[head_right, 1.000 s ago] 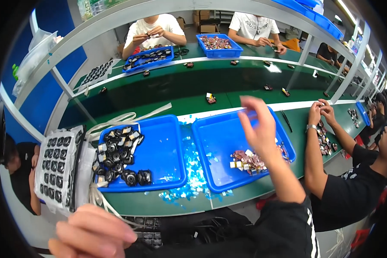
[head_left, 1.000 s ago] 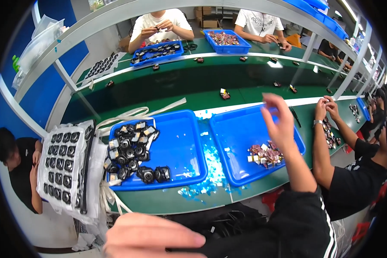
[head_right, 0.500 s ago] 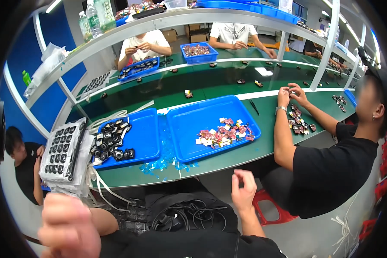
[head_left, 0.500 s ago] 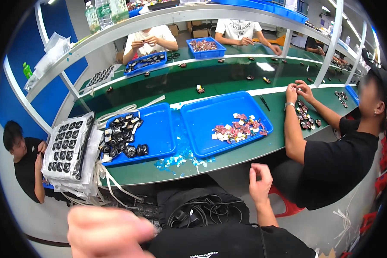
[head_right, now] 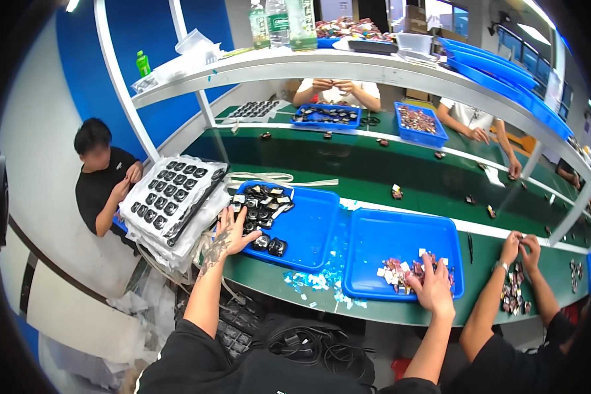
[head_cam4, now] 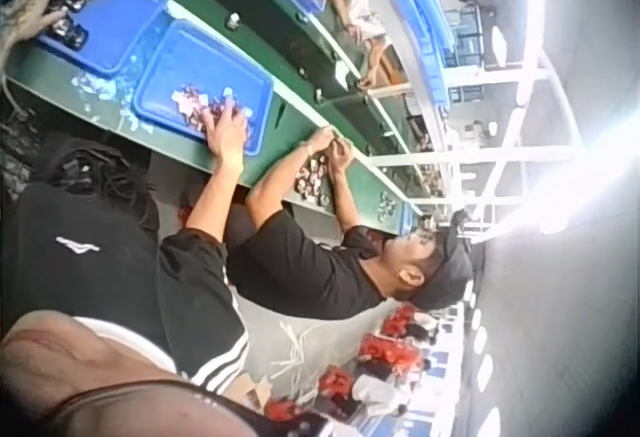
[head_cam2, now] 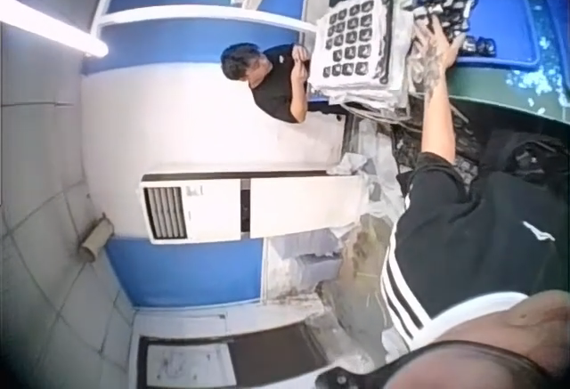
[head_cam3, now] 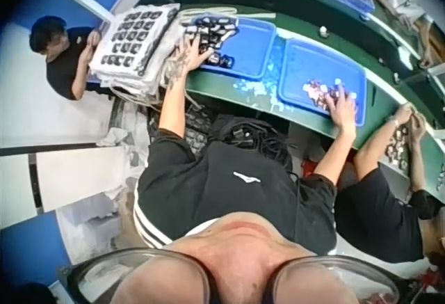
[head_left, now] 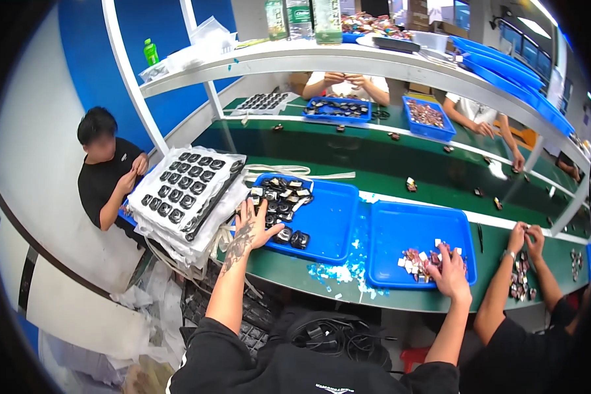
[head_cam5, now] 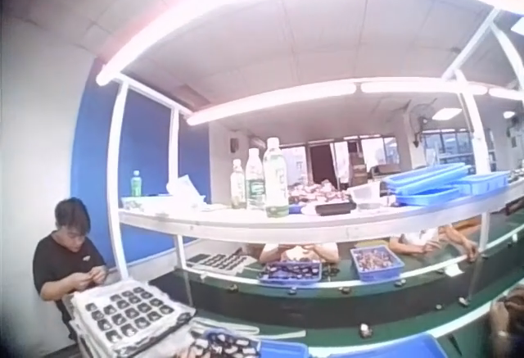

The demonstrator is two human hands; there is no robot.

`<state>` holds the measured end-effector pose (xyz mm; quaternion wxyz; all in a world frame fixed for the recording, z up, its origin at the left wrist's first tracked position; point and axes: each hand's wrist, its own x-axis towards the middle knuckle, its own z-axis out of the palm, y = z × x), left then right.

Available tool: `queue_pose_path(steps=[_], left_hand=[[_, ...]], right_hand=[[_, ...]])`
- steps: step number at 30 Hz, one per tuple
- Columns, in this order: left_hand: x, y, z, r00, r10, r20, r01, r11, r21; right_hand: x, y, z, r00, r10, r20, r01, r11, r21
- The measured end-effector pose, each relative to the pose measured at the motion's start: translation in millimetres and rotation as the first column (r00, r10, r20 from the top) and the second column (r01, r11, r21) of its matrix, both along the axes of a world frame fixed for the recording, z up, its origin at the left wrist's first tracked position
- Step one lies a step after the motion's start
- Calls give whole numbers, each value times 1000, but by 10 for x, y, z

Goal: Assembling electronic components by inserting small boards into black housings.

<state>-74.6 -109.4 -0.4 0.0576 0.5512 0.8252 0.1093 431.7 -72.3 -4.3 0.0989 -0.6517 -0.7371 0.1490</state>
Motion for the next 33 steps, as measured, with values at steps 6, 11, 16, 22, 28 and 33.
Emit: queue_pose_path(steps=[6,11,16,22,28,33], left_hand=[[209,234,-203,999,52,-10,-53,998,-46],[539,260,-185,994,32,-103,-34,999,-21],[697,206,-67,995,-89,41,84,989,119],[202,455,0,982,48,-182,27,920,390],[10,620,-239,972,171,-163,-181,982,-49],[393,797,-166,977,162,-135,-178,977,-116]], right_hand=[[-506,226,-5,992,116,-47,-112,991,79],[-807,415,-33,966,238,-100,-222,964,149],[-698,369,-89,952,196,-237,-157,972,176],[-673,347,-116,937,114,-331,-52,980,191],[-726,493,-189,890,33,-455,132,936,326],[-603,482,-170,868,28,-495,186,907,378]])
